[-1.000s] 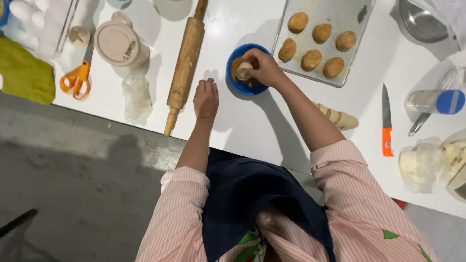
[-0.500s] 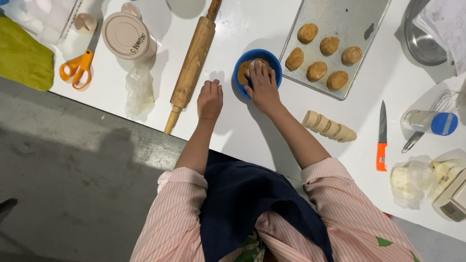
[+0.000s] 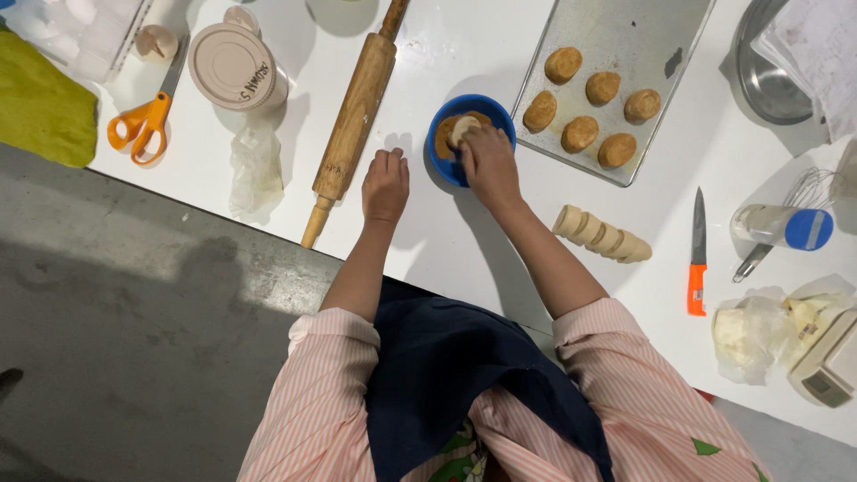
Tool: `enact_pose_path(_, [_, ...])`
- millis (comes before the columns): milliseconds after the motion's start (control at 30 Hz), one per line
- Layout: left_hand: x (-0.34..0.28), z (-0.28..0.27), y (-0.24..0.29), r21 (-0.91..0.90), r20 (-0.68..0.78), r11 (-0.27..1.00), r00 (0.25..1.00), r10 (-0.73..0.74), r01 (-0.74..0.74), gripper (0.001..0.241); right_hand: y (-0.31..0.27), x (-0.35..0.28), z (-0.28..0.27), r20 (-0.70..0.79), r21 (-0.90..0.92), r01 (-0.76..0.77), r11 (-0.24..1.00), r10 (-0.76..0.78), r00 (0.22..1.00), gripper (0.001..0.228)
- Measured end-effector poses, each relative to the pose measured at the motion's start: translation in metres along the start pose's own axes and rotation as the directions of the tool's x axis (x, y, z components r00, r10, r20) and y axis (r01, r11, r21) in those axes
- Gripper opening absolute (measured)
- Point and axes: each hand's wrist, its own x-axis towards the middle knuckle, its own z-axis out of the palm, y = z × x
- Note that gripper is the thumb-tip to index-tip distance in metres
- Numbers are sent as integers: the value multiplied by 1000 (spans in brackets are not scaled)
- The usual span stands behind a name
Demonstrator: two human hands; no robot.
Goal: Coating small pieces of dough in a bowl of cinnamon sugar and arranging them on a metal baking sheet.
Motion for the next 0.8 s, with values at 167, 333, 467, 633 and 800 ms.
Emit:
enact_pose_path(167, [0, -2, 1, 5, 6, 1000, 1000, 5, -5, 18, 10, 20, 4, -185, 121, 24, 992, -2, 983, 38])
enact_pose_path(333, [-1, -2, 1, 15, -14, 1000, 1000, 9, -9, 18, 8, 26, 9, -152, 143, 10, 990, 12, 988, 53])
enact_pose_path(467, [0, -1, -1, -1, 12, 1000, 1000, -2, 2, 17, 5, 24, -2, -74, 258, -35, 965, 56, 996, 40])
enact_pose_path(633, [-2, 0, -1, 2, 11, 1000, 1000, 4, -4, 17, -2, 28, -13, 34, 358, -8, 934, -5, 999, 33])
enact_pose_path(800, [-1, -1, -1, -6, 1, 1000, 1000, -1, 1, 18, -9, 32, 0, -227, 300, 71, 951, -1, 974, 33])
